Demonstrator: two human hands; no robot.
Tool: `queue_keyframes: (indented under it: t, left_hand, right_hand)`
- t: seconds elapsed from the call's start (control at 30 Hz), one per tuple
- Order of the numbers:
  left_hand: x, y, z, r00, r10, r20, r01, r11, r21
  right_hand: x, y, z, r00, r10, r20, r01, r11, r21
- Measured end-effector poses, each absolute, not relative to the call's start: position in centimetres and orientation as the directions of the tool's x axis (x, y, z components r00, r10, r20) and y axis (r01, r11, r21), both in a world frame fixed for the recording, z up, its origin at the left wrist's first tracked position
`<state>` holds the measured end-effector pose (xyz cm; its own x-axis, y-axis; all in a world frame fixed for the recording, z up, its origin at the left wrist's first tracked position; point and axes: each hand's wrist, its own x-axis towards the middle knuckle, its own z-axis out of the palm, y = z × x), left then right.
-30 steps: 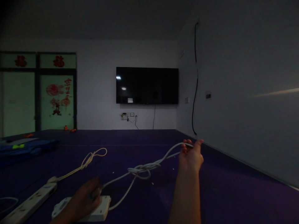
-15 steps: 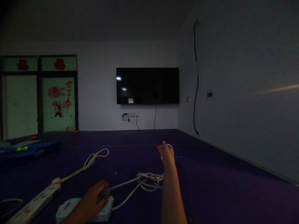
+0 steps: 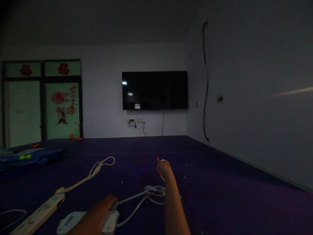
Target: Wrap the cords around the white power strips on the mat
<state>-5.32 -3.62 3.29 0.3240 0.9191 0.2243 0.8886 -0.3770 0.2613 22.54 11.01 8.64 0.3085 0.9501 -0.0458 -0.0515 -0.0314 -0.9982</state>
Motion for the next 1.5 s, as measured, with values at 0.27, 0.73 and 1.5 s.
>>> queue_keyframes:
  t: [0.27,0.73,1.5]
  left_hand:
    - [-5.8,-2.4,3.6,-0.029,0.956,0.291,0.943,-0.070,0.325]
    - [-12.8,-3.0,5.4,-0.473,0.830,0.295,0.881,0.455,0.131]
    - [-12.7,-2.0,3.8,-0.294,0.845,0.446,0.916,0.382,-0.121]
  right_hand:
    - [22.6,11.2,10.0,0.226,0.974,-0.007,0.282,-0.073,-0.957]
    - [23.5,11.0,10.8,0.096,0.992,0.083,0.580,0.012,-0.815]
    - [2.3,7.5,6.3,-0.551,0.832,0.060,0.826,0.555,-0.100]
